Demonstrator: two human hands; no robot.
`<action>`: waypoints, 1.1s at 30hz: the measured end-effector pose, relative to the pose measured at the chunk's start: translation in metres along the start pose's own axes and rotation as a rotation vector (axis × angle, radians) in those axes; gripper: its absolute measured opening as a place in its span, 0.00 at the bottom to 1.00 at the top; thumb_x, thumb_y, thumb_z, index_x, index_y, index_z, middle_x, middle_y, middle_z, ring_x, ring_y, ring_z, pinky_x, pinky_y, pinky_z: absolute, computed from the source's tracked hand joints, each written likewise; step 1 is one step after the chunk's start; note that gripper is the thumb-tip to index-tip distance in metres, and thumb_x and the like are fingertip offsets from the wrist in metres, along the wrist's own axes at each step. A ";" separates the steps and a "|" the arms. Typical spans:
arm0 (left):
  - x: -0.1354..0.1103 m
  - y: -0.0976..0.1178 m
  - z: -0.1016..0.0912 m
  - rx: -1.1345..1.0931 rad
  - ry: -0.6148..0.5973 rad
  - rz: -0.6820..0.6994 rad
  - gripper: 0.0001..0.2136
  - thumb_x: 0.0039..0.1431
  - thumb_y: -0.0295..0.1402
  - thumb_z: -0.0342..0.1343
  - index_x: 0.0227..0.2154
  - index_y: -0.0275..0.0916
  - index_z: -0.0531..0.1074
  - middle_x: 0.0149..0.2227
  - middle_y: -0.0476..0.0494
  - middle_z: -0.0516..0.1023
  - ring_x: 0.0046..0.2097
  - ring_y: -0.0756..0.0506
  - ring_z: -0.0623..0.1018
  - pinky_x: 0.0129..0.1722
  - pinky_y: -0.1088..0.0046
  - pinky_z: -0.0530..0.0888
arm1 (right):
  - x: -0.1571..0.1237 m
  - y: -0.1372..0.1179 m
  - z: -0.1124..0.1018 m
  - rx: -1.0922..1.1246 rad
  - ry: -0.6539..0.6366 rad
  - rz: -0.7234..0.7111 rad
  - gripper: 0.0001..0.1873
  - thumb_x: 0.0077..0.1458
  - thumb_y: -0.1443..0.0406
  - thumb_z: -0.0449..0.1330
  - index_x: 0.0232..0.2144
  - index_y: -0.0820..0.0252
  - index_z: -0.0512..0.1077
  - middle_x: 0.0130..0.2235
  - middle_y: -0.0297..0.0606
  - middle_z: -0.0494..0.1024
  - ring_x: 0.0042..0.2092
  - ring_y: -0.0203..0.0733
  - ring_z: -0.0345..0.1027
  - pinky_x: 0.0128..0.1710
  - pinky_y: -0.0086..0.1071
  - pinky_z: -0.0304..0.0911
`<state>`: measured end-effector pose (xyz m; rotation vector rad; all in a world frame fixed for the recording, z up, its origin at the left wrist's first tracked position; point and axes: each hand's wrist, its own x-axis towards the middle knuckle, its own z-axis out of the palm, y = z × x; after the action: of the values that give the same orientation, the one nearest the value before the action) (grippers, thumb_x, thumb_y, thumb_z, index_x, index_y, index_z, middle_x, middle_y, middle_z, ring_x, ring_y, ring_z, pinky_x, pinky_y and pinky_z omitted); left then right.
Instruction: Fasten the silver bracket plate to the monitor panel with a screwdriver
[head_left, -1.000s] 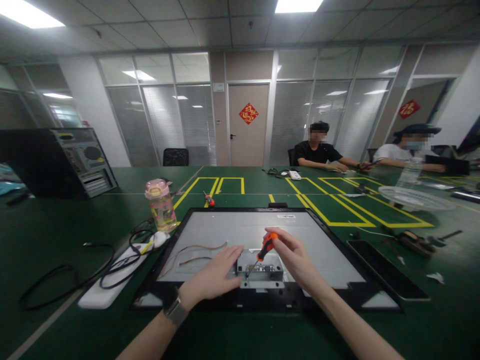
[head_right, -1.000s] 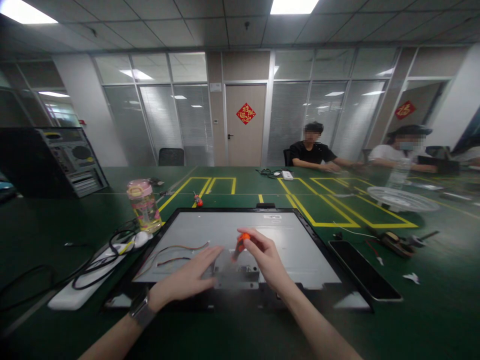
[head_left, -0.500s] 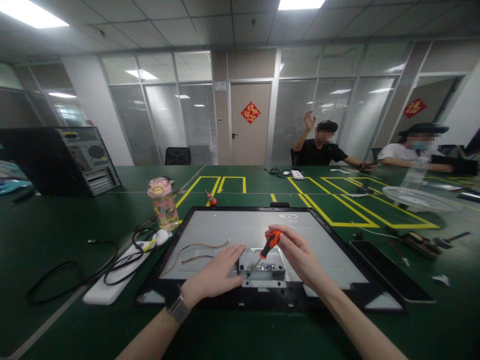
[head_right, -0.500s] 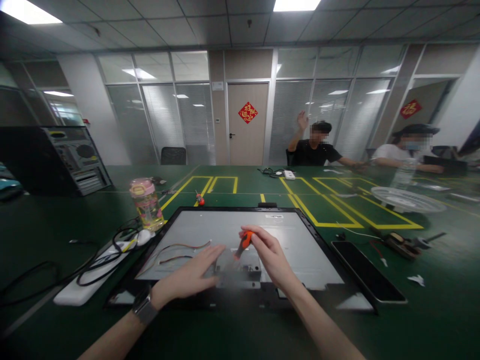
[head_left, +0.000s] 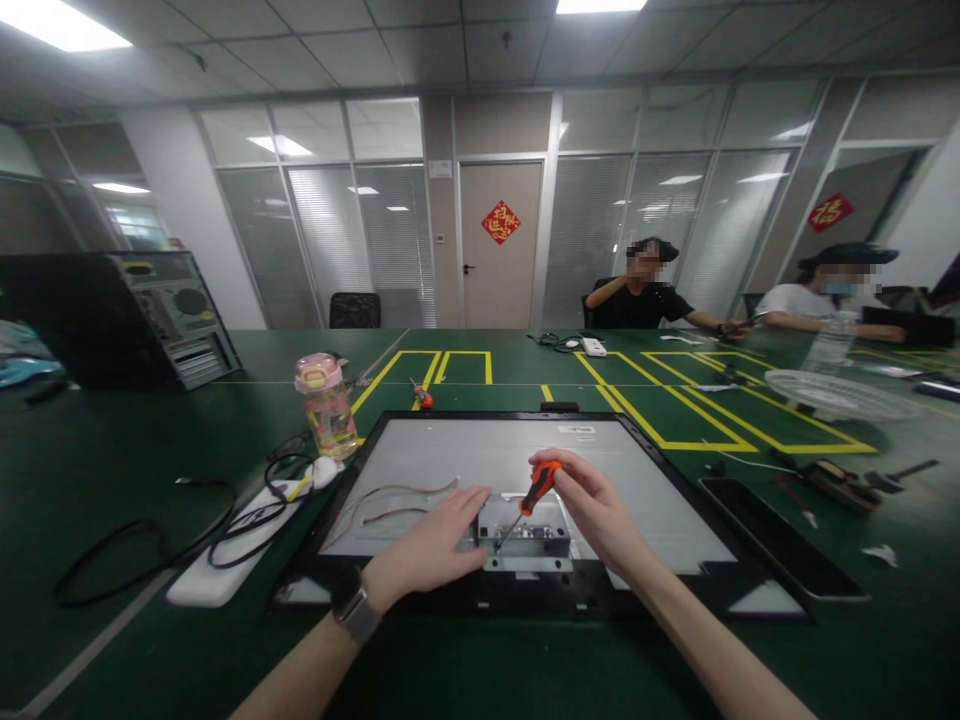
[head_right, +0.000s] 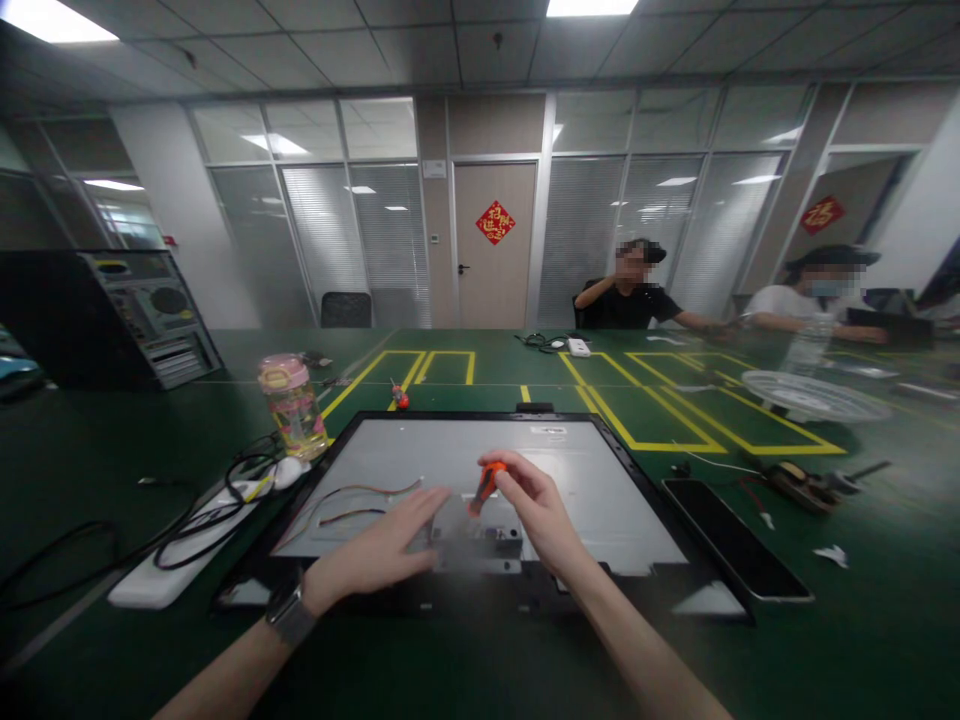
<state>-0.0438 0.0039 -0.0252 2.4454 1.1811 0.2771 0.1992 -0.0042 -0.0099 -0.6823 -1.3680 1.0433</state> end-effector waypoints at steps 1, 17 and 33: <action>0.000 0.001 0.000 0.001 -0.002 -0.001 0.33 0.59 0.38 0.54 0.66 0.38 0.50 0.68 0.38 0.51 0.68 0.37 0.51 0.66 0.57 0.51 | 0.000 0.001 -0.001 -0.004 0.005 -0.016 0.12 0.54 0.55 0.65 0.38 0.52 0.78 0.41 0.37 0.79 0.42 0.44 0.73 0.47 0.39 0.66; -0.001 0.001 -0.001 -0.027 0.003 -0.004 0.34 0.58 0.37 0.53 0.66 0.39 0.50 0.68 0.40 0.51 0.68 0.38 0.51 0.66 0.57 0.51 | 0.000 -0.005 -0.002 -0.037 -0.069 -0.028 0.12 0.56 0.56 0.62 0.41 0.52 0.78 0.40 0.39 0.79 0.41 0.45 0.74 0.46 0.41 0.68; -0.001 0.000 0.000 -0.017 0.003 0.007 0.34 0.59 0.37 0.54 0.66 0.38 0.50 0.69 0.40 0.50 0.68 0.37 0.51 0.66 0.59 0.50 | -0.001 -0.010 -0.001 -0.078 -0.070 -0.004 0.17 0.58 0.55 0.60 0.47 0.53 0.75 0.44 0.42 0.80 0.45 0.47 0.74 0.49 0.44 0.67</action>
<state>-0.0446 0.0034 -0.0254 2.4357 1.1674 0.2920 0.2024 -0.0088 -0.0012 -0.7062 -1.4761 1.0231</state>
